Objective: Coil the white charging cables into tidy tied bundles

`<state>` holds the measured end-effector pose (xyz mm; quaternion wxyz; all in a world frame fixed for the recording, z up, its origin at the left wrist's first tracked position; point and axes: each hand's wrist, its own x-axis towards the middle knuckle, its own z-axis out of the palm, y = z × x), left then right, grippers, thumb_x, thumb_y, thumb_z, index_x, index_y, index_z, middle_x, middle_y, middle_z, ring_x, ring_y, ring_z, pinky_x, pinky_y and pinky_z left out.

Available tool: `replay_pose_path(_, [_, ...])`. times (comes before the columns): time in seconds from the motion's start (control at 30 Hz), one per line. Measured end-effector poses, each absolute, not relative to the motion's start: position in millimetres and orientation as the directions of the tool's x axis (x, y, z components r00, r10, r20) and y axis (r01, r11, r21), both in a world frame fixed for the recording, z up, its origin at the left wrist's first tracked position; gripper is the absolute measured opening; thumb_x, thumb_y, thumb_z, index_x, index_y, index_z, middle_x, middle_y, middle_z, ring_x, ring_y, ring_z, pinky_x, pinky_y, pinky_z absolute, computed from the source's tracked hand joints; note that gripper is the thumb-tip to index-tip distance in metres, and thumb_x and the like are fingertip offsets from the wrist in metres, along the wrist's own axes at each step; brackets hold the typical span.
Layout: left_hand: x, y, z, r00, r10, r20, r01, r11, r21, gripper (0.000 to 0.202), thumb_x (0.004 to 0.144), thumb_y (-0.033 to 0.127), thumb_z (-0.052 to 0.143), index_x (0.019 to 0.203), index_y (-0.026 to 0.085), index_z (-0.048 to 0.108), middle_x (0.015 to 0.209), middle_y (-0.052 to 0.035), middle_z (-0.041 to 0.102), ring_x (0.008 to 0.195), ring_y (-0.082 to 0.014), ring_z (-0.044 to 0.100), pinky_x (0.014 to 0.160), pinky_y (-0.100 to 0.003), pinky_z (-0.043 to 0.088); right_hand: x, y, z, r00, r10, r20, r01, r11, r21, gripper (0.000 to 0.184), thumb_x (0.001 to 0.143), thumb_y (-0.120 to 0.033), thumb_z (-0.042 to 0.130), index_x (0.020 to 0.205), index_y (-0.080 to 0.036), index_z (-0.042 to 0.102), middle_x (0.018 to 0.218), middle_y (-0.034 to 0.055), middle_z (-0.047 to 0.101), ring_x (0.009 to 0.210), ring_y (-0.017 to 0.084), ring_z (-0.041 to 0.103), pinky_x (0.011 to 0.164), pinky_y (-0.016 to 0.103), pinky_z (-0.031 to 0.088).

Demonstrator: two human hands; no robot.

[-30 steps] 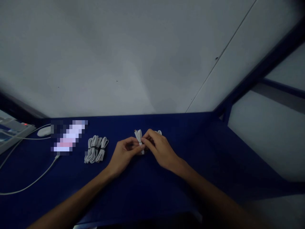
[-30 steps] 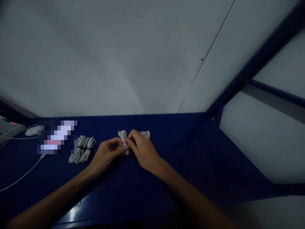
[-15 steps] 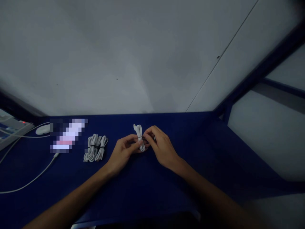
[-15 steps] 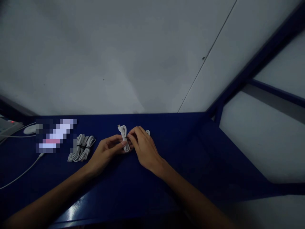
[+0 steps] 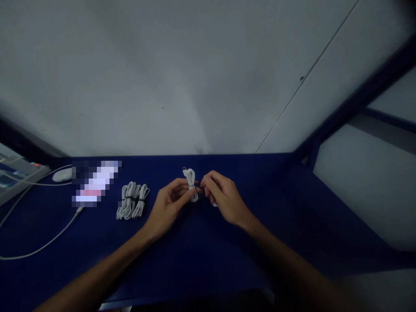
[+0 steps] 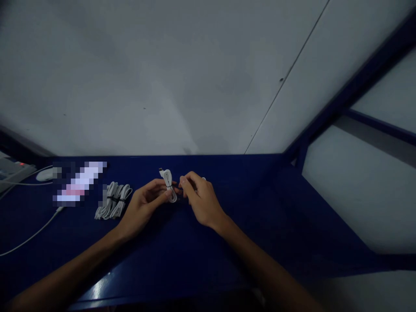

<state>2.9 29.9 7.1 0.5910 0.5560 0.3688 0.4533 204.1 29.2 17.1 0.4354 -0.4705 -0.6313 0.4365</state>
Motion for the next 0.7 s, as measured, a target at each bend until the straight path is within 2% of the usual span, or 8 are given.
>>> replay_pose_path(0.13, [3.1, 27.7, 8.5, 0.296, 0.942, 0.157, -0.087, -0.138, 0.987, 0.026, 0.099, 0.032, 0.076, 0.123, 0.021, 0.076, 0.129, -0.01, 0.076, 0.118, -0.0255, 0.072, 0.11, -0.041, 0.052, 204.4, 33.1, 16.0, -0.336, 0.941, -0.039, 0.009, -0.038, -0.999, 0.042, 0.108, -0.057, 0.054, 0.093, -0.02, 0.068, 0.073, -0.0019, 0.059, 0.053, 0.011, 0.053, 0.042, 0.022, 0.036])
replay_pose_path(0.3, [3.2, 27.2, 10.5, 0.282, 0.935, 0.216, -0.067, -0.205, 0.976, 0.02, 0.099, 0.031, 0.076, 0.115, 0.02, 0.079, 0.124, -0.01, 0.075, 0.12, -0.0256, 0.069, 0.111, -0.04, 0.05, 203.5, 30.4, 20.0, -0.465, 0.875, -0.135, -0.173, -0.24, -0.955, 0.035, 0.105, -0.051, 0.065, 0.092, -0.019, 0.069, 0.074, -0.0018, 0.058, 0.056, 0.009, 0.053, 0.041, 0.02, 0.034])
replay_pose_path(0.5, [1.5, 31.1, 9.5, 0.225, 0.957, 0.183, -0.088, -0.167, 0.982, 0.023, 0.092, 0.031, 0.084, 0.111, 0.02, 0.078, 0.116, -0.0071, 0.078, 0.111, -0.0231, 0.072, 0.107, -0.038, 0.054, 204.9, 27.7, 23.9, -0.493, 0.864, -0.105, -0.22, -0.24, -0.946, 0.025, 0.102, -0.044, 0.072, 0.094, -0.019, 0.07, 0.083, -0.0004, 0.061, 0.059, 0.009, 0.055, 0.043, 0.02, 0.036])
replay_pose_path(0.7, [-1.0, 30.9, 12.0, 0.268, 0.952, 0.15, -0.114, -0.123, 0.986, 0.03, 0.086, 0.028, 0.09, 0.112, 0.02, 0.077, 0.111, -0.0056, 0.08, 0.105, -0.0225, 0.075, 0.102, -0.038, 0.057, 205.3, 28.6, 22.9, -0.46, 0.882, -0.098, -0.201, -0.211, -0.957, 0.028, 0.098, -0.046, 0.078, 0.093, -0.02, 0.069, 0.078, -0.0024, 0.061, 0.058, 0.009, 0.054, 0.044, 0.019, 0.037])
